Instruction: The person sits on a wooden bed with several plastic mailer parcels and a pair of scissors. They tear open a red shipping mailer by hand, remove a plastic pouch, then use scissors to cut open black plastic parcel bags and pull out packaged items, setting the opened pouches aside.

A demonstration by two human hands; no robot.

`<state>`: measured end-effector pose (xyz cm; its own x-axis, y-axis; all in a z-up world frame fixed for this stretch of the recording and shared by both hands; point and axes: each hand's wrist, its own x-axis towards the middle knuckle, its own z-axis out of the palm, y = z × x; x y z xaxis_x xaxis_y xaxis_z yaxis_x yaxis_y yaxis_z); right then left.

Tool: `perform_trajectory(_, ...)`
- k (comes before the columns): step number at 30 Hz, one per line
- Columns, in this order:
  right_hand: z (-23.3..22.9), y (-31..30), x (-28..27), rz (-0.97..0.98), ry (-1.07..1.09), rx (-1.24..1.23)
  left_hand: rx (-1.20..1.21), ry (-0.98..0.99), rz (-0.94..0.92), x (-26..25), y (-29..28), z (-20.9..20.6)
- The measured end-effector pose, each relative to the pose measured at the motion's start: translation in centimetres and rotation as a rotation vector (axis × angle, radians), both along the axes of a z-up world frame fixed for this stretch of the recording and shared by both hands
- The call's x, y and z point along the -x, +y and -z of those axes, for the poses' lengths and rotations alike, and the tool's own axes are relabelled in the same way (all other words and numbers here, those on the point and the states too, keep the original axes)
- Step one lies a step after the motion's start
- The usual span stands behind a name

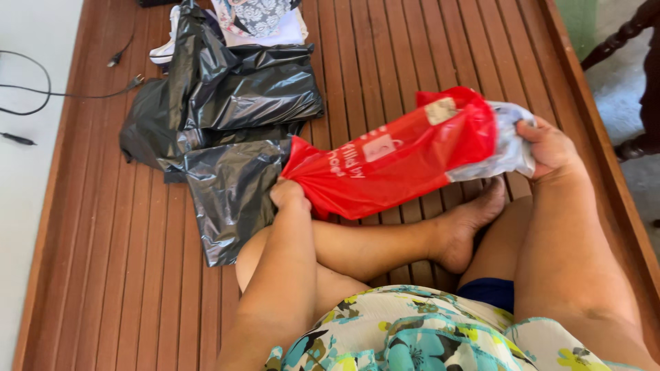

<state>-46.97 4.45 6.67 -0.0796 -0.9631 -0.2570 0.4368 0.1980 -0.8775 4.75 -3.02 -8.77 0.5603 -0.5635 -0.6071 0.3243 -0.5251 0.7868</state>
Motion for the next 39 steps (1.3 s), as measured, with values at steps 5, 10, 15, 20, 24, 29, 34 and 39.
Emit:
perform_trajectory(5,-2.3,1.8,3.1,0.181,-0.167,0.336,0.060,0.117,-0.193,-0.8,0.1,-1.3)
perform_trajectory(10,-6.1,2.4,1.5,-0.019,-0.352,0.551,0.327,-0.278,0.197,2.0,1.5,-4.3)
perform_trajectory(15,-11.8,2.3,-3.8,-0.023,-0.473,0.492,-0.248,-0.890,0.618,4.3,3.6,-8.9)
perform_trajectory(20,-13.9,0.9,-11.1,-0.003,-0.445,0.463,0.484,0.232,0.639,6.2,4.6,-11.6)
perform_trajectory(24,-10.7,-1.0,-11.7,-0.121,-0.299,0.257,0.247,1.057,0.580,4.8,4.5,-11.5)
perform_trajectory(29,-0.3,-1.8,-12.1,0.027,0.331,-0.211,0.322,0.444,0.552,3.7,2.2,-5.3)
perform_trajectory(34,5.3,-0.4,-10.4,-0.275,0.904,-0.468,0.194,0.397,0.513,3.5,0.8,2.3)
perform_trajectory(39,7.0,-1.0,-8.8,-0.219,0.868,-0.439,-0.105,0.319,0.569,2.3,0.3,3.7)
